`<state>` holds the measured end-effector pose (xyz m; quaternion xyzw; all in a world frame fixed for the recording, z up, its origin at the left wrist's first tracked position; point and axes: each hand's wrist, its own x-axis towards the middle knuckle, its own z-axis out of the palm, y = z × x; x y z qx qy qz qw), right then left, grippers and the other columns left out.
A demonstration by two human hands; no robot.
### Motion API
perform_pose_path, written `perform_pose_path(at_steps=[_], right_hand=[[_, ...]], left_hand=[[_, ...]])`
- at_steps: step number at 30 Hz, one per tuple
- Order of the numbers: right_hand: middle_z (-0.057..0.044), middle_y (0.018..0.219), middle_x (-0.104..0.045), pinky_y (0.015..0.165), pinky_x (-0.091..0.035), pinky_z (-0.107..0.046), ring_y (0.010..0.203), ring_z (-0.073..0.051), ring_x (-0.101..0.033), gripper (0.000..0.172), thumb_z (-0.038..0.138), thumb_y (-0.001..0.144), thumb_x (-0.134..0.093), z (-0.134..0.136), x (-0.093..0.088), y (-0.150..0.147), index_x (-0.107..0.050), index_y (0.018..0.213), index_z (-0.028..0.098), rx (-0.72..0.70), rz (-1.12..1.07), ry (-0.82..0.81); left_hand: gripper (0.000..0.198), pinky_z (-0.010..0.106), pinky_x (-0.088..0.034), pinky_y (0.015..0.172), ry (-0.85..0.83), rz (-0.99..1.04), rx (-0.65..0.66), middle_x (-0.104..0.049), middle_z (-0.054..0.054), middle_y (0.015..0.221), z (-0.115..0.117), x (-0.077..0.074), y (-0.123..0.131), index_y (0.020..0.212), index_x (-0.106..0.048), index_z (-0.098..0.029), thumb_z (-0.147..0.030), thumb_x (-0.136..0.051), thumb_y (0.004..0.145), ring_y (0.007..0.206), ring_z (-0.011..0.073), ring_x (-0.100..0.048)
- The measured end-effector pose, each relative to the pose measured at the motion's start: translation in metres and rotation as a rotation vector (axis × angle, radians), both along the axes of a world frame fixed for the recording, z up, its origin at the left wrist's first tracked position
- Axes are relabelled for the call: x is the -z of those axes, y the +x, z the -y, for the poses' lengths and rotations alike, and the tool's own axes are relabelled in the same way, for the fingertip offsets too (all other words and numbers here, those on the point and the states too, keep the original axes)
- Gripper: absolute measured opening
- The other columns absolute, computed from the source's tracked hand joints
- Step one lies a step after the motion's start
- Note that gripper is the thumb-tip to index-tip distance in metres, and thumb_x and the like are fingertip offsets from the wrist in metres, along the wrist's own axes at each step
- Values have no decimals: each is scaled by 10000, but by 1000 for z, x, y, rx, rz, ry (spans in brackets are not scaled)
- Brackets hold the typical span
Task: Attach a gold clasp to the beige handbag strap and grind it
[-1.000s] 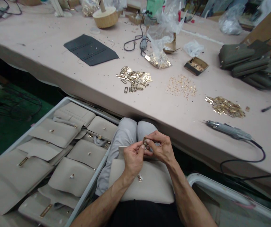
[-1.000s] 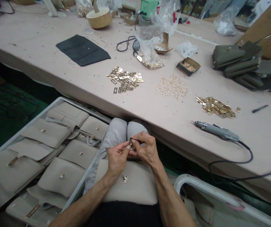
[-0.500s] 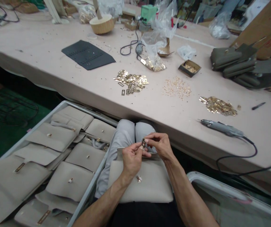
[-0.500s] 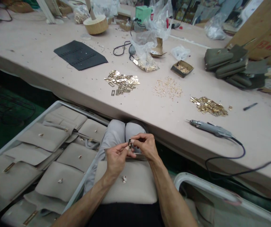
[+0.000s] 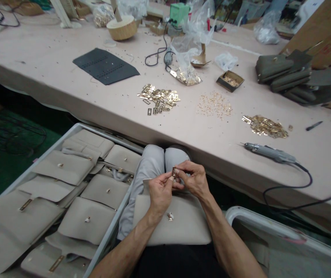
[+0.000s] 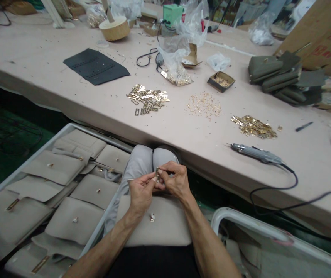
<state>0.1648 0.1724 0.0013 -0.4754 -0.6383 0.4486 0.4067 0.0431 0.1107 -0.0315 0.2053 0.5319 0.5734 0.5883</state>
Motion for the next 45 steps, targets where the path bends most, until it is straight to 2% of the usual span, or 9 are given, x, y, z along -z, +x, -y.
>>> perform_pose_path(at_steps=[9,17,28,30,34,36,40,45], right_hand=[[-75,832,-755,713,-554,-318,766,-201,-707,111,202,882,-722,3,5,2,-834,877,200,-8,12,81],[-71,839,-738,703,-543,-318,765,-195,-692,139,202,907,-685,5,8,3,-824,904,207,-18,53,157],[-70,845,-732,723,-542,-322,775,-193,-690,135,234,914,-694,11,8,5,-827,903,212,-9,59,191],[-76,860,-743,730,-541,-323,784,-197,-693,118,254,897,-726,12,6,6,-832,894,204,-4,29,137],[-71,781,-752,629,-513,-286,670,-176,-662,176,352,842,-813,8,7,10,-836,847,178,3,-121,-201],[-62,714,-738,573,-484,-266,602,-157,-625,213,375,787,-863,6,11,11,-835,815,165,24,-195,-315],[-53,701,-730,575,-476,-256,600,-146,-613,203,350,746,-900,6,16,13,-835,798,165,22,-274,-315],[-65,771,-745,622,-503,-265,679,-166,-651,151,313,764,-888,8,16,12,-837,799,176,15,-307,-252]], left_hand=[[405,324,-656,607,-13,-4,-34,-800,92,673,0,-1,3,1091,-787,-81,-350,-778,789,592,252,-783],[380,328,-663,588,-5,17,-41,-799,88,665,1,-6,4,1067,-786,-80,-337,-782,787,594,260,-785],[316,328,-663,600,14,20,-54,-799,79,665,3,-5,7,1039,-772,-81,-282,-739,797,600,256,-786],[316,328,-662,608,20,6,-50,-799,83,665,3,-7,7,1037,-772,-81,-285,-739,798,606,259,-788],[324,321,-662,640,36,-64,-24,-794,79,655,6,-11,6,1061,-776,-81,-291,-729,819,593,243,-783],[326,310,-658,652,46,-94,-13,-790,77,647,8,-12,5,1068,-779,-80,-292,-726,826,600,238,-785],[349,288,-642,602,48,-75,15,-804,95,714,11,-9,2,1090,-777,-68,-289,-720,827,603,237,-786],[380,305,-655,647,15,28,83,-815,108,820,11,-5,-5,1126,-766,-65,-284,-730,818,601,219,-782]])
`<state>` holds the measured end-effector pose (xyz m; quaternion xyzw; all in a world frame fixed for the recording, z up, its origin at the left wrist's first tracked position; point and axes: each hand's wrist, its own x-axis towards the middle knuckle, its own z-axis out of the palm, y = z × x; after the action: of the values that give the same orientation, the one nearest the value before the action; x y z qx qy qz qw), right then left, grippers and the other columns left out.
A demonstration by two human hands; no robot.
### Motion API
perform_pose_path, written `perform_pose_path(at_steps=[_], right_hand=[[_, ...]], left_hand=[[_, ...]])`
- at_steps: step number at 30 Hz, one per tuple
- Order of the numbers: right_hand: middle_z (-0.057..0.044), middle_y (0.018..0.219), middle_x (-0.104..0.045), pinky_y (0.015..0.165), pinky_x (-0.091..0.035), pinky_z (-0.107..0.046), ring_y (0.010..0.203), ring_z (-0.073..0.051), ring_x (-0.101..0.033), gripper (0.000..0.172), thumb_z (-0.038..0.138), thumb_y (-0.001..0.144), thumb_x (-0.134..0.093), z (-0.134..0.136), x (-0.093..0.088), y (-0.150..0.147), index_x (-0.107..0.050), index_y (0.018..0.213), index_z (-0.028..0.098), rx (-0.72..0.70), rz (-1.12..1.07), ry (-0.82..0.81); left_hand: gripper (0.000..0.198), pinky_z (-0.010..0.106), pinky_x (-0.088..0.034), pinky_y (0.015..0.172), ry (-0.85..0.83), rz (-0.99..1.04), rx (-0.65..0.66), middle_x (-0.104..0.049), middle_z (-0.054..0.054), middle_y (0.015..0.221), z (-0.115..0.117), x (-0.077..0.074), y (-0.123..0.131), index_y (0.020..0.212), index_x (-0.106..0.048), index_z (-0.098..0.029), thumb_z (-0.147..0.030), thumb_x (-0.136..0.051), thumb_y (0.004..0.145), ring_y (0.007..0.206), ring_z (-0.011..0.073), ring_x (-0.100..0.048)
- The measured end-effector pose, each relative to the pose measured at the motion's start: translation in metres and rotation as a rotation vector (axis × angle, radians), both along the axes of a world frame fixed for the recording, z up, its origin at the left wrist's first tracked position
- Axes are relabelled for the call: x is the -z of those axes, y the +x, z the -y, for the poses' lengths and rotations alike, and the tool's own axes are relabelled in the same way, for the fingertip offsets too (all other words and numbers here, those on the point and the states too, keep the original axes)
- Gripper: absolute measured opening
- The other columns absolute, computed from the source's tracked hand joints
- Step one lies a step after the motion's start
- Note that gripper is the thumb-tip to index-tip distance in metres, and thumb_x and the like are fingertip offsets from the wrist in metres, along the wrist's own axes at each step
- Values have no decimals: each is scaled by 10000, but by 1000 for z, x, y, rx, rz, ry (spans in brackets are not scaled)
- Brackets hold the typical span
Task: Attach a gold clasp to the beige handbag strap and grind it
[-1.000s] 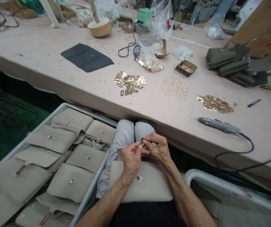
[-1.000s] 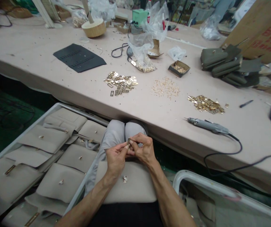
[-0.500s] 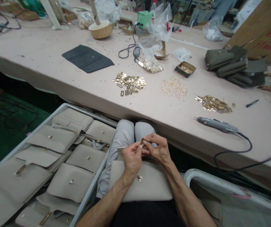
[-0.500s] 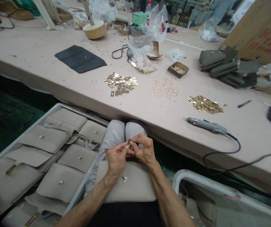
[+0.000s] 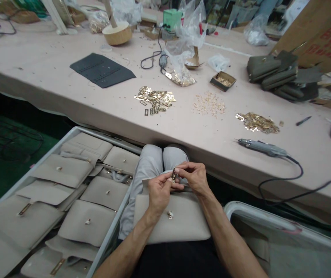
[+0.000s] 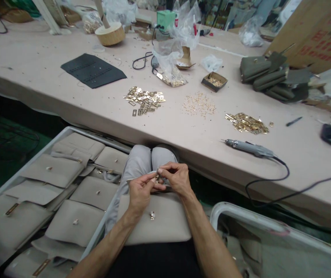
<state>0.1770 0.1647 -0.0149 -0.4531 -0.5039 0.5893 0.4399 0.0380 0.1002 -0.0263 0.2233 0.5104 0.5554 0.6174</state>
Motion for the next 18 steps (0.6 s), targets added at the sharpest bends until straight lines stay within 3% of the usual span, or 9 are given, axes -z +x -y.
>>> perform_pose_path(at_steps=[4,8,12,15,18], right_hand=[[-68,779,-747,631,-509,-272,696,-177,-665,154,320,761,-887,0,0,-1,-836,793,178,1,-5,19],[-64,760,-745,629,-510,-274,681,-178,-665,195,365,757,-878,7,-8,-6,-831,778,177,13,18,-11],[-51,741,-741,617,-503,-263,655,-172,-662,236,400,781,-842,5,-17,-5,-832,835,171,56,125,-44],[-47,779,-739,642,-520,-265,692,-178,-666,305,426,807,-817,-6,-28,23,-818,970,169,275,285,67],[-60,786,-729,662,-547,-292,681,-195,-675,410,518,874,-726,-23,-41,83,-766,1060,154,644,496,199]], left_hand=[[416,285,-637,599,-8,-19,83,-798,93,791,-3,-2,-5,1112,-770,-77,-393,-751,843,579,210,-767],[438,255,-597,526,0,-181,101,-779,74,701,-2,-2,-6,1006,-788,-94,-498,-763,837,512,192,-722],[551,268,-612,585,-29,-289,87,-773,64,645,-6,14,-10,1014,-805,-118,-610,-791,767,546,207,-719],[620,305,-636,633,-28,-307,91,-782,74,662,-11,29,-15,946,-822,-127,-696,-796,699,558,229,-723],[662,335,-653,658,-67,-282,119,-787,91,668,-14,39,-19,917,-834,-129,-731,-815,641,628,274,-755]])
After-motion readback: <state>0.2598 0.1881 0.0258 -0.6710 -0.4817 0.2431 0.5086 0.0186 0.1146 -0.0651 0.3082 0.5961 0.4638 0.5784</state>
